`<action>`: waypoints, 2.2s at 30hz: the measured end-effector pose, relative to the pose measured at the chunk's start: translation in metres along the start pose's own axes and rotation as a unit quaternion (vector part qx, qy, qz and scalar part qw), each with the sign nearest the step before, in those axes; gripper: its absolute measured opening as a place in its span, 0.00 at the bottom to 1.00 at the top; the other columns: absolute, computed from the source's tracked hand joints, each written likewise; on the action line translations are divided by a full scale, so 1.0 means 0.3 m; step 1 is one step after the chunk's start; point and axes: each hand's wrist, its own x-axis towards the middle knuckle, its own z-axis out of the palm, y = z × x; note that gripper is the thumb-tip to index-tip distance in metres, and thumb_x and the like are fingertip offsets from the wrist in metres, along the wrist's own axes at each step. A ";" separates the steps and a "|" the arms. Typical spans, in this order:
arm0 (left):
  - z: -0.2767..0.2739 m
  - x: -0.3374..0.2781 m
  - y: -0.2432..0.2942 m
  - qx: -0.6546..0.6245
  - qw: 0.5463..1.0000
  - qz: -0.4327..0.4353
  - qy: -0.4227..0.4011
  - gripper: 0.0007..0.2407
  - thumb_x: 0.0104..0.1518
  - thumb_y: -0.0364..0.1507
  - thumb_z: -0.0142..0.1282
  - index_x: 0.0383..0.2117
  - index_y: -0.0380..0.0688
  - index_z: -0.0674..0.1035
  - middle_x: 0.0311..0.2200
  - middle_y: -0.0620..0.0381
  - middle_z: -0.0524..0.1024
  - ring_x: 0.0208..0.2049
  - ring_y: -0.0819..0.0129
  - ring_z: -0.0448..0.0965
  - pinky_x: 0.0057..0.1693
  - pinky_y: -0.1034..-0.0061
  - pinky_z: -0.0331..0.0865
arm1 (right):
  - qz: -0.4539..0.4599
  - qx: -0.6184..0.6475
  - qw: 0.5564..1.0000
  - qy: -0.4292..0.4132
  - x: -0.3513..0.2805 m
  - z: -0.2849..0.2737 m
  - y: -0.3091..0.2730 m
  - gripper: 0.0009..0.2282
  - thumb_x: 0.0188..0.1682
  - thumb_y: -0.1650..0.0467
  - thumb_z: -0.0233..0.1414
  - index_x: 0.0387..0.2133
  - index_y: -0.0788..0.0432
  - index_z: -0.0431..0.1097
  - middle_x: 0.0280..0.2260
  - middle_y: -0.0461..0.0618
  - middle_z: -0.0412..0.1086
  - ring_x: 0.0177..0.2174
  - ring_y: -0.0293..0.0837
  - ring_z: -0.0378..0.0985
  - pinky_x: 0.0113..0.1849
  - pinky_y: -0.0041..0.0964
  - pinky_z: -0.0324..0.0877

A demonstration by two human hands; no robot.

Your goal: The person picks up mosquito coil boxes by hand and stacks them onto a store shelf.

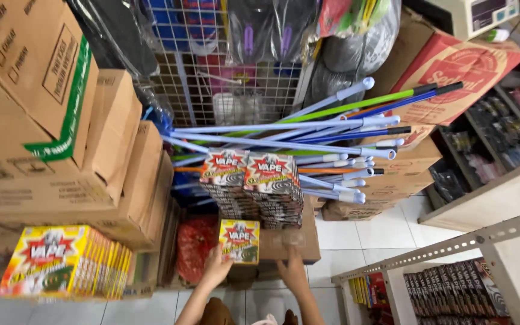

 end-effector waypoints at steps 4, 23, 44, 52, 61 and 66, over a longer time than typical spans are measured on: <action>-0.035 0.096 -0.010 0.086 0.996 -0.003 0.001 0.42 0.51 0.36 0.70 0.66 0.35 0.52 0.62 0.39 0.60 0.59 0.43 0.66 0.61 0.60 0.63 | 0.059 0.012 0.998 -0.034 -0.070 0.159 -0.041 0.31 0.47 0.65 0.60 0.62 0.61 0.55 0.56 0.65 0.64 0.56 0.63 0.66 0.54 0.47 0.65; -0.131 0.119 -0.086 -0.364 0.875 -0.200 -0.249 0.14 0.62 0.35 0.59 0.40 0.31 0.79 0.29 0.50 0.77 0.27 0.63 0.73 0.34 0.70 0.68 | 0.350 0.087 0.932 0.045 -0.072 0.346 -0.142 0.19 0.48 0.60 0.59 0.42 0.64 0.79 0.30 0.53 0.82 0.32 0.46 0.84 0.36 0.40 0.76; 0.088 0.048 0.104 -0.410 0.751 0.059 -0.514 0.36 0.59 0.23 0.57 0.71 0.48 0.47 0.71 0.58 0.55 0.72 0.66 0.55 0.73 0.67 0.47 | -0.132 -0.177 0.970 0.099 -0.139 0.057 -0.258 0.33 0.42 0.55 0.61 0.60 0.53 0.62 0.58 0.55 0.65 0.60 0.57 0.63 0.59 0.66 0.49; 0.416 -0.211 0.297 -0.448 0.718 0.113 -0.520 0.34 0.58 0.23 0.59 0.70 0.42 0.53 0.68 0.47 0.62 0.69 0.60 0.62 0.71 0.65 0.51 | 0.148 -0.213 0.947 0.188 -0.411 -0.422 0.015 0.33 0.39 0.62 0.55 0.63 0.47 0.59 0.67 0.55 0.51 0.65 0.57 0.53 0.59 0.64 0.44; 0.819 -0.313 0.638 -0.416 0.715 0.110 -0.551 0.34 0.55 0.26 0.59 0.69 0.42 0.55 0.62 0.49 0.67 0.61 0.60 0.70 0.62 0.62 0.64 | 0.267 0.421 0.816 0.292 -0.669 -0.960 0.447 0.34 0.50 0.53 0.43 0.70 0.52 0.48 0.65 0.58 0.59 0.63 0.55 0.62 0.60 0.52 0.59; 0.791 -0.485 0.872 -0.367 0.732 -0.015 -0.573 0.33 0.54 0.27 0.59 0.68 0.43 0.57 0.59 0.50 0.71 0.56 0.60 0.74 0.57 0.61 0.72 | 0.160 0.477 0.815 0.289 -0.836 -1.015 0.326 0.40 0.50 0.46 0.39 0.71 0.56 0.41 0.64 0.65 0.59 0.61 0.56 0.65 0.58 0.48 0.61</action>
